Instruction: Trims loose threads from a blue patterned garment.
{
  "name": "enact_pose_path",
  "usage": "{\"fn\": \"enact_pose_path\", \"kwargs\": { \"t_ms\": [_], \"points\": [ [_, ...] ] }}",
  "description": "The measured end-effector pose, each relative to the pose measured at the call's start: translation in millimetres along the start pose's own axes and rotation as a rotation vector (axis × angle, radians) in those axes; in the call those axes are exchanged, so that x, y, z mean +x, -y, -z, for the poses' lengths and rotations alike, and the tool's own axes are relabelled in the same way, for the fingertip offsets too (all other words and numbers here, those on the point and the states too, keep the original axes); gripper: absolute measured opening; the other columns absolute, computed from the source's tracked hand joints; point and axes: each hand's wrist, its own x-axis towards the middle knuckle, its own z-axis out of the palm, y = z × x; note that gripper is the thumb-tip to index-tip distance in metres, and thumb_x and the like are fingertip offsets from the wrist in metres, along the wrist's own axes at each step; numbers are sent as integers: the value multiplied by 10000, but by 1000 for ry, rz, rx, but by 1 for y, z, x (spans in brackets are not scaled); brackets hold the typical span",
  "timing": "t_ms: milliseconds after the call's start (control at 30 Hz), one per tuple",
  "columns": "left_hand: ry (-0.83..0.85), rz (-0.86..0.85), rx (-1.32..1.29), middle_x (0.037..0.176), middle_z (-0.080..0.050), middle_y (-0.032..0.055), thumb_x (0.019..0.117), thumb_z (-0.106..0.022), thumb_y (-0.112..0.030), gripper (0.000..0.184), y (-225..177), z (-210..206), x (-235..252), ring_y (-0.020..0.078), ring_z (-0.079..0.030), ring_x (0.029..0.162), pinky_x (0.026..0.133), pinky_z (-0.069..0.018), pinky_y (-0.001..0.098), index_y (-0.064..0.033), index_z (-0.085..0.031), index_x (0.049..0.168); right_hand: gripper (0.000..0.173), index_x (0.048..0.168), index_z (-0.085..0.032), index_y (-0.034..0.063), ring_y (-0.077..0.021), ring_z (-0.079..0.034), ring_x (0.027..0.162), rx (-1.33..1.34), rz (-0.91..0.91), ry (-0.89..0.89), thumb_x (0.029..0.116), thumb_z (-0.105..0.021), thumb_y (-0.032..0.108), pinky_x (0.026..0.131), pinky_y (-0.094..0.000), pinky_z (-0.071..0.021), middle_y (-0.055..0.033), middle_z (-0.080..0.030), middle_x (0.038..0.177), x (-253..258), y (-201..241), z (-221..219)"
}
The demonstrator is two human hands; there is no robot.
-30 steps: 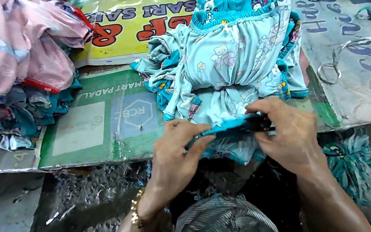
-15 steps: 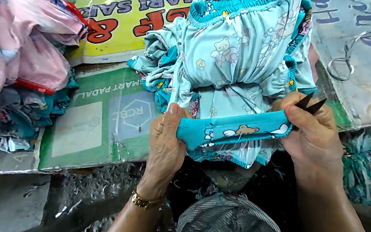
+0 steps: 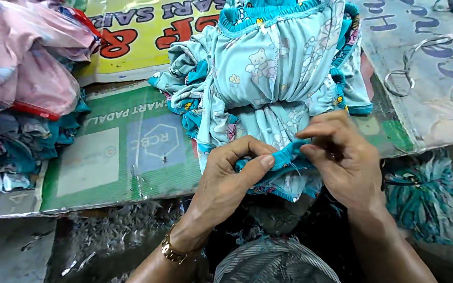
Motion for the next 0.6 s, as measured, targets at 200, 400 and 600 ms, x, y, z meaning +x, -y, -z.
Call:
{"fn": "enact_pose_path", "kwargs": {
  "t_ms": [200,400,600],
  "points": [
    [-22,4,36,900,-701,-6,989,-632,-181,125,-3,-4,-3,53,-667,820,715,-562,204,-111,-725,945,321,1110,-686,38,49,-559,814,106,191,2,939,-763,299,669,-76,-479,25,-619,990,-3,10,-8],
    [-43,12,51,905,-704,0,987,-627,-169,128,-1,-5,-8,63,-669,826,726,-567,216,-108,-734,949,69,975,-641,75,32,-578,756,196,170,-66,1013,-645,133,651,-103,-506,35,-602,876,-6,14,-15],
    [-12,-16,73,909,-710,6,996,-629,-157,125,-2,-1,-9,69,-674,832,736,-574,220,-91,-726,952,338,875,-635,40,-22,-595,726,271,216,309,1070,-564,306,656,-158,-483,-31,-618,773,-22,27,13]
  ]
}}
